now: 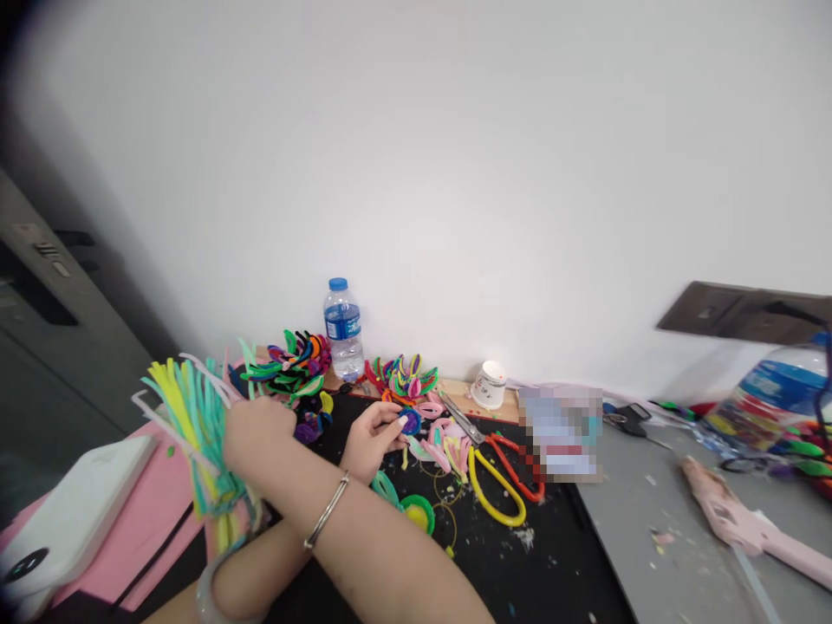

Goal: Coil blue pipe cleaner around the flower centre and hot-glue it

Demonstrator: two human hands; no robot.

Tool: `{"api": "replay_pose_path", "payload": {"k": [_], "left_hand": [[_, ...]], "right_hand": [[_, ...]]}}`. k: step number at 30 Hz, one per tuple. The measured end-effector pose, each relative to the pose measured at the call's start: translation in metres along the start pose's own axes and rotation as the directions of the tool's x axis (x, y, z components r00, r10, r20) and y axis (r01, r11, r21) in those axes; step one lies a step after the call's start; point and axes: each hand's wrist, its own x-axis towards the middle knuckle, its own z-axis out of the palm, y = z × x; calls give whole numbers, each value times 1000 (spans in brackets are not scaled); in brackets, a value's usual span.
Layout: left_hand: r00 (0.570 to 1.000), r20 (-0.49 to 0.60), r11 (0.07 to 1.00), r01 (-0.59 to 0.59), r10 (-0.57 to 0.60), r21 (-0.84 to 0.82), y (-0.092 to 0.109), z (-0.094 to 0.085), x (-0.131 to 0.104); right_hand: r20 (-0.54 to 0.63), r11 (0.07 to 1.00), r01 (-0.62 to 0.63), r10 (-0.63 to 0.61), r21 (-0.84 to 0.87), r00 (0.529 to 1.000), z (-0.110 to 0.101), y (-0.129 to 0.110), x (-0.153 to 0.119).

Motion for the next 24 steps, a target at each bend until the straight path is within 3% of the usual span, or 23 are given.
{"api": "replay_pose_path", "payload": {"k": [4, 11, 16, 21, 24], "left_hand": [[1000, -20, 1000, 19, -19, -10, -2, 0, 3], [999, -26, 999, 31, -31, -19, -7, -1, 6], [999, -36, 1000, 18, -18, -15, -10, -1, 7], [999, -42, 1000, 13, -13, -3, -10, -1, 7], [999, -36, 1000, 13, -13, 0, -10, -1, 7]], "right_hand": [[36, 1000, 23, -22, -12, 999, -4, 10, 11], [-42, 978, 199, -202, -66, 978, -1, 14, 14], [-130, 977, 195, -206, -92, 970, 4, 22, 19], [19, 942, 320, -319, -104, 947, 3, 26, 22], [21, 957, 258, -258, -130, 966, 1, 26, 20]]}}
